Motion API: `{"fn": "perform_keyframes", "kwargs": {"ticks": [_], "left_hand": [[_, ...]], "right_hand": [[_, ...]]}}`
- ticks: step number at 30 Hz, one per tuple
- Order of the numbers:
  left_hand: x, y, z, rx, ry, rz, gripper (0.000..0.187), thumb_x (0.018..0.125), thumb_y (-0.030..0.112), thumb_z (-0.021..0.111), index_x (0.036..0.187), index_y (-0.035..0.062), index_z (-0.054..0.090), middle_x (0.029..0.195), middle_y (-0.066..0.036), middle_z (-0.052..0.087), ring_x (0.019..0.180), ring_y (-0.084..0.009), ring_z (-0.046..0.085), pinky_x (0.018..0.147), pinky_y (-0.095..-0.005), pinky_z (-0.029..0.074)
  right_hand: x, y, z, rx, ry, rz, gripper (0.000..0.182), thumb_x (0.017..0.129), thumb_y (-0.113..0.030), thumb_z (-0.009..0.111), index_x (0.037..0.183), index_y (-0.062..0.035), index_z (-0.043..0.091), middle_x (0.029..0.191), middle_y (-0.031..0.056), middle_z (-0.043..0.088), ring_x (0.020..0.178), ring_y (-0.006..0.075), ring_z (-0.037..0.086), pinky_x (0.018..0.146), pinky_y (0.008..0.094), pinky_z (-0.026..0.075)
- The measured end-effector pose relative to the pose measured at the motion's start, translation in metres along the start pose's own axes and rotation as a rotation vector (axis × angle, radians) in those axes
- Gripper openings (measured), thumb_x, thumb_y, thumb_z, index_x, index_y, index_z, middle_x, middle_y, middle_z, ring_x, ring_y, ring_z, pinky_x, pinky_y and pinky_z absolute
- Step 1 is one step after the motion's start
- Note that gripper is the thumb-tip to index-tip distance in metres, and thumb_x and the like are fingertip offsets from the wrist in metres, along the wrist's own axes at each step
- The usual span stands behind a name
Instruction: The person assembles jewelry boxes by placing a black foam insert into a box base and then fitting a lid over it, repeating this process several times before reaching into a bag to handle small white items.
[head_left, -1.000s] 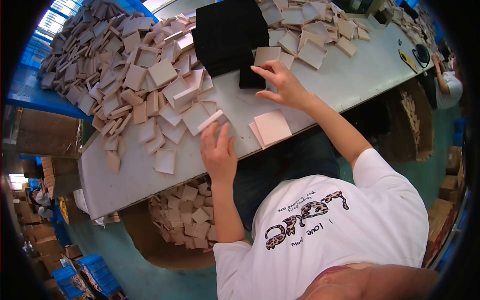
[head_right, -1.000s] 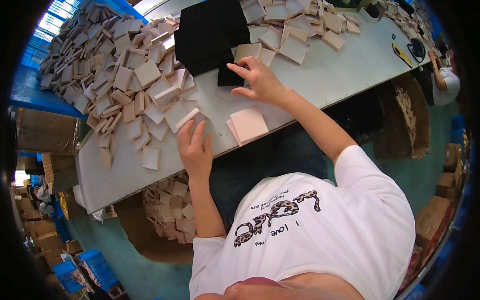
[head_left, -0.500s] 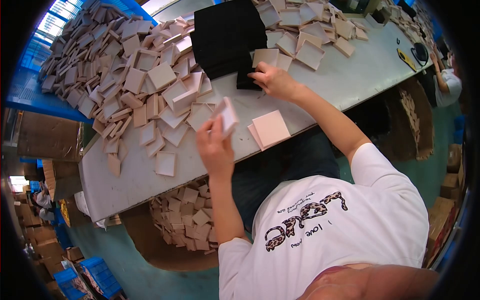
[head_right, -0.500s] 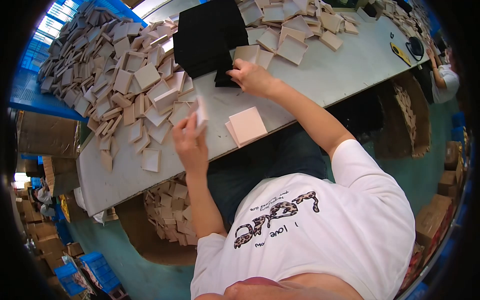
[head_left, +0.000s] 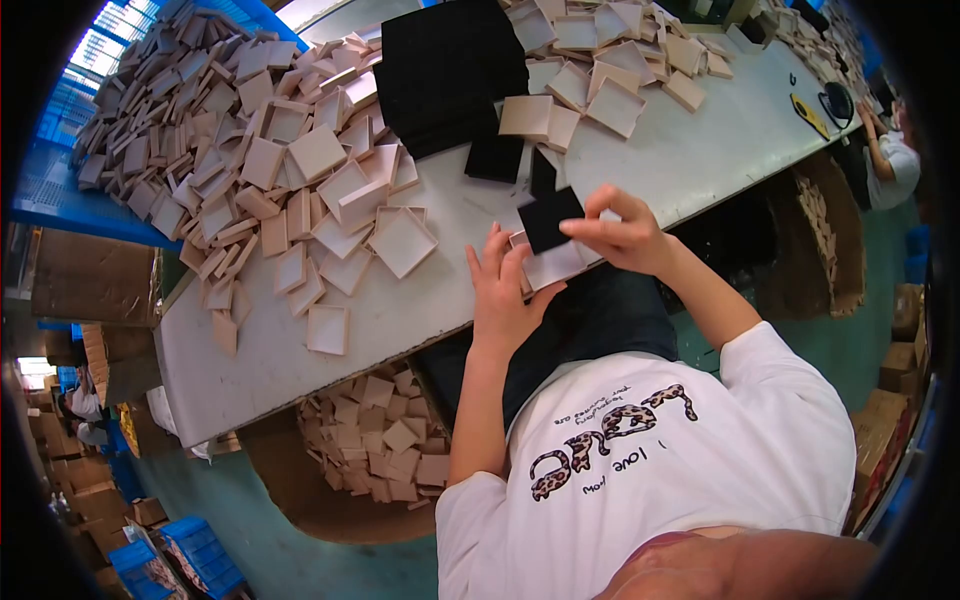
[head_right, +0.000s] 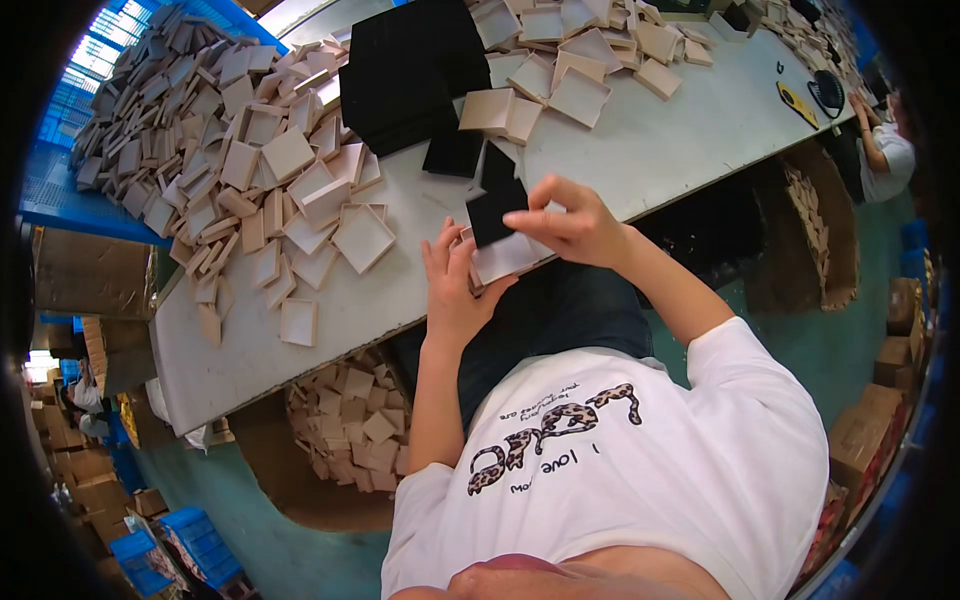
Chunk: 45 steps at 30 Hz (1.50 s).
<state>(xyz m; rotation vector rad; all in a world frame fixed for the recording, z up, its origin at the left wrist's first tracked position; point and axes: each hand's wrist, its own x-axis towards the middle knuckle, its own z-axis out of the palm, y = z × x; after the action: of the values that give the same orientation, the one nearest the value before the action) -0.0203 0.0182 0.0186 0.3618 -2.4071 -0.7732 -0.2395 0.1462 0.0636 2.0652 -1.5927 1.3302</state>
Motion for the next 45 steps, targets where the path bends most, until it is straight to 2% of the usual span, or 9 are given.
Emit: {"fn": "perform_keyframes", "kwargs": {"ticks": [4,10,18,21,25,28,31,37,45], "left_hand": [[0.004,-0.007,0.005,-0.234,0.106,-0.049,0.1,0.069,0.011,0.099,0.149,0.0059,0.041,0.145,-0.02,0.052,0.133,-0.0422,0.054,0.11,-0.0471,0.048],[0.003,-0.004,0.0,-0.189,0.099,-0.025,0.116,0.074,0.012,0.095,0.168,0.0103,0.027,0.146,-0.019,0.049,0.129,-0.0396,0.055,0.106,-0.0454,0.05],[0.003,-0.004,-0.002,-0.137,0.008,-0.027,0.087,0.076,0.011,0.09,0.156,0.0147,0.054,0.142,-0.017,0.043,0.124,-0.0379,0.053,0.103,-0.0447,0.05],[0.003,-0.004,-0.002,-0.097,0.007,-0.007,0.078,0.077,0.015,0.09,0.149,0.0148,0.062,0.145,-0.017,0.041,0.123,-0.0371,0.053,0.103,-0.0422,0.05],[0.005,0.002,-0.005,-0.075,0.04,0.027,0.074,0.081,0.025,0.09,0.148,0.0139,0.062,0.145,-0.017,0.043,0.12,-0.0358,0.055,0.101,-0.0413,0.051],[0.002,-0.004,0.002,-0.071,0.022,-0.05,0.072,0.084,0.029,0.089,0.149,0.0127,0.061,0.144,-0.015,0.047,0.115,-0.0346,0.057,0.098,-0.042,0.051],[0.003,-0.004,0.004,-0.108,0.081,-0.019,0.071,0.085,0.03,0.087,0.148,0.0112,0.059,0.143,-0.015,0.048,0.112,-0.0372,0.055,0.101,-0.0466,0.048],[0.003,0.0,0.003,-0.132,0.083,-0.081,0.073,0.083,0.026,0.089,0.147,0.0088,0.058,0.143,-0.018,0.05,0.122,-0.0374,0.058,0.102,-0.0436,0.05],[-0.002,-0.011,0.005,-0.28,0.095,-0.152,0.128,0.078,0.027,0.096,0.17,0.0045,0.01,0.14,-0.019,0.056,0.127,-0.036,0.059,0.109,-0.0446,0.048]], "right_hand": [[-0.005,-0.004,0.002,0.082,-0.171,-0.078,0.041,0.075,0.005,0.082,0.115,-0.0078,0.08,0.093,0.0063,0.059,0.08,0.0239,0.063,0.067,0.0359,0.053],[0.007,-0.002,0.007,0.117,-0.301,-0.032,0.025,0.08,-0.004,0.082,0.104,-0.0101,0.08,0.096,0.0048,0.062,0.087,0.0248,0.064,0.074,0.0394,0.054],[0.014,0.007,-0.005,0.343,-0.504,0.104,0.017,0.093,-0.019,0.08,0.109,-0.0112,0.081,0.101,0.0067,0.067,0.114,0.031,0.065,0.103,0.0437,0.049],[-0.003,0.038,-0.016,0.637,-0.259,0.51,0.023,0.096,-0.022,0.079,0.115,-0.0091,0.079,0.107,0.0084,0.069,0.119,0.0328,0.063,0.108,0.0429,0.047],[-0.013,0.107,-0.019,-0.616,0.059,0.527,0.031,0.093,-0.012,0.077,0.122,-0.0032,0.069,0.126,0.014,0.067,0.123,0.0359,0.06,0.106,0.0438,0.049],[-0.035,0.147,-0.02,-0.791,-0.073,0.482,0.031,0.092,-0.008,0.075,0.119,-0.005,0.062,0.133,0.0149,0.063,0.123,0.0343,0.059,0.102,0.0479,0.05],[-0.034,0.143,-0.025,-0.553,0.031,0.376,0.024,0.096,-0.011,0.074,0.113,-0.0052,0.056,0.122,0.0137,0.066,0.115,0.0319,0.063,0.097,0.0432,0.052],[-0.007,0.063,-0.013,0.656,0.157,0.843,0.021,0.111,-0.022,0.056,0.124,-0.0053,0.057,0.103,0.0085,0.067,0.093,0.0234,0.067,0.087,0.0341,0.054],[0.011,0.035,0.055,0.414,-0.284,0.577,0.028,0.107,-0.019,0.059,0.126,-0.0039,0.072,0.118,0.0114,0.063,0.116,0.0246,0.059,0.099,0.0366,0.05]]}}
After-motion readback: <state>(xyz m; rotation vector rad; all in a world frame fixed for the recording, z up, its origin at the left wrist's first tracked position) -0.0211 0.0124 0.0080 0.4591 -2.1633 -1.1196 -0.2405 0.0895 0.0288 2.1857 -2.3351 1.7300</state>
